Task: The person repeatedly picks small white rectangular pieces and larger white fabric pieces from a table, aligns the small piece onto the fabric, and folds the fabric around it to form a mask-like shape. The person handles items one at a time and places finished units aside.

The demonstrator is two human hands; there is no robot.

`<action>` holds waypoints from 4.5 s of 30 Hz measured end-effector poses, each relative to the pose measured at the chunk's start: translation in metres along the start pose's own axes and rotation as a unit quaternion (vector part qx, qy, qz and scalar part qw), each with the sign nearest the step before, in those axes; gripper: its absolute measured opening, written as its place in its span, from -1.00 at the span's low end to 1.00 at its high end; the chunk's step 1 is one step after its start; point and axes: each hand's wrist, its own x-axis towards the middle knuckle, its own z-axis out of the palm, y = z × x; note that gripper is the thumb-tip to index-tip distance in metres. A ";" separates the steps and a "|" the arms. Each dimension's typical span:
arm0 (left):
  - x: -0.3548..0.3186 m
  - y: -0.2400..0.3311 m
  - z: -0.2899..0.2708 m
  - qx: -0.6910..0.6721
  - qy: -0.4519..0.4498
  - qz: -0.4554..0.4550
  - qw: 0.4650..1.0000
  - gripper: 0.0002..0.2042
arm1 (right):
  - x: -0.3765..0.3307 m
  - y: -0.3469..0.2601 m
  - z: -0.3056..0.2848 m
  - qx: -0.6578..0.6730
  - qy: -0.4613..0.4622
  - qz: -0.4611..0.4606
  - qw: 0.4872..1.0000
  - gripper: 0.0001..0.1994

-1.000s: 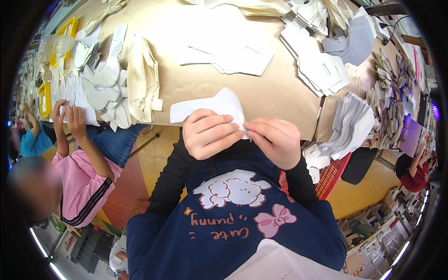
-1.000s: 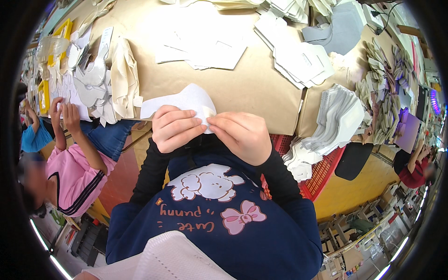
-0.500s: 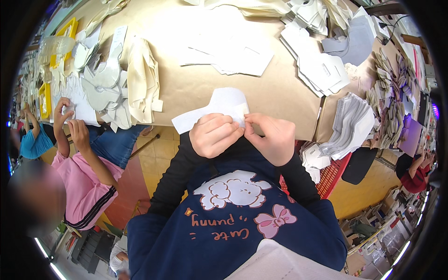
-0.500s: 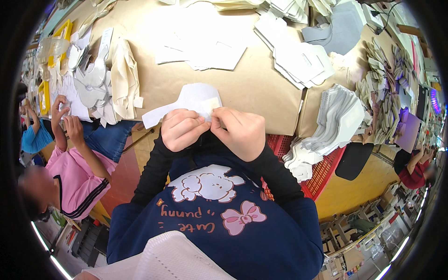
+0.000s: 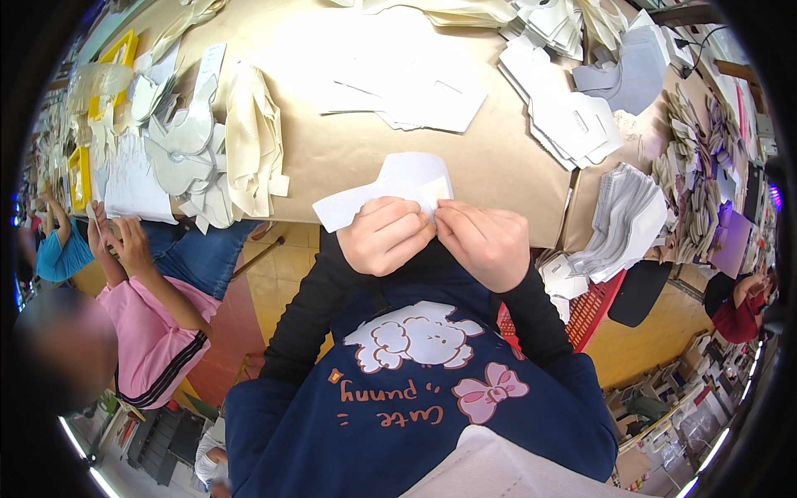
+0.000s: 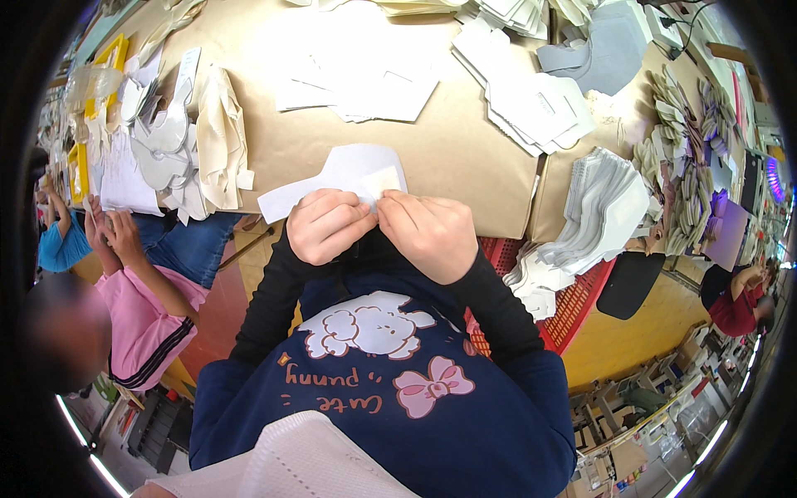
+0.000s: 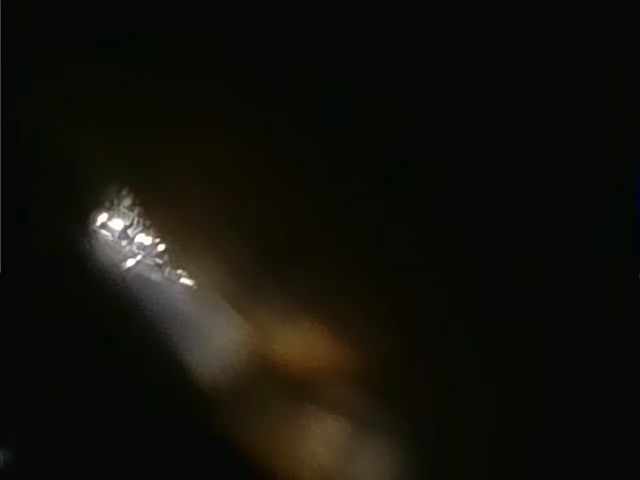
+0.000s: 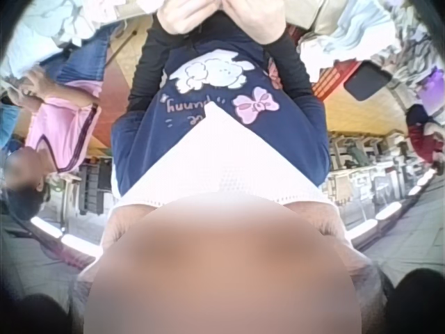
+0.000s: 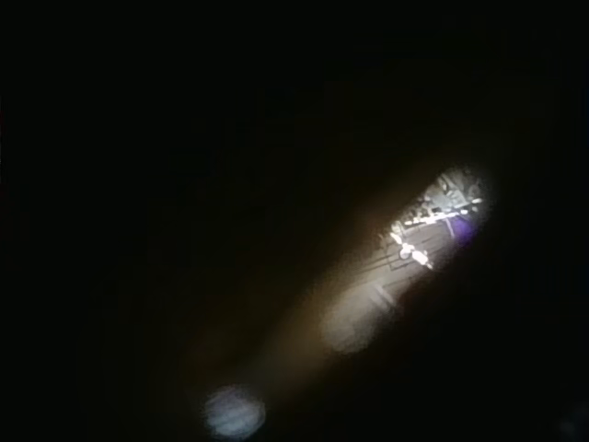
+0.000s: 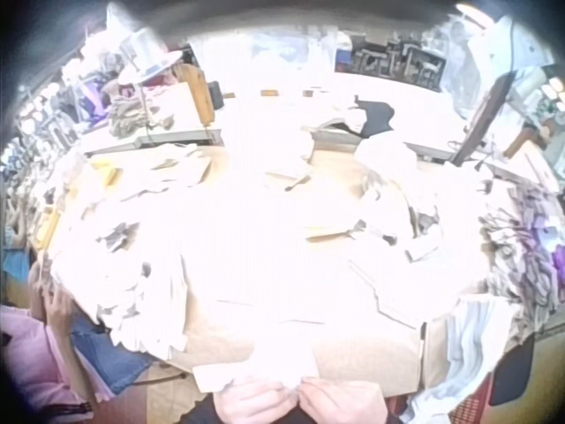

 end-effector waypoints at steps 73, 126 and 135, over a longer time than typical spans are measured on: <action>0.012 0.004 0.008 -0.050 0.048 -0.067 0.995 -0.74 | -0.001 0.001 0.000 0.172 0.061 0.145 0.973 -0.91; 0.017 0.012 0.003 -0.505 0.172 -0.557 0.636 -0.69 | 0.012 0.012 0.007 0.619 0.028 0.362 0.696 -0.72; 0.007 0.014 0.008 -0.378 0.104 -0.617 0.682 -0.85 | 0.009 0.015 0.009 0.522 -0.016 0.401 0.753 -0.86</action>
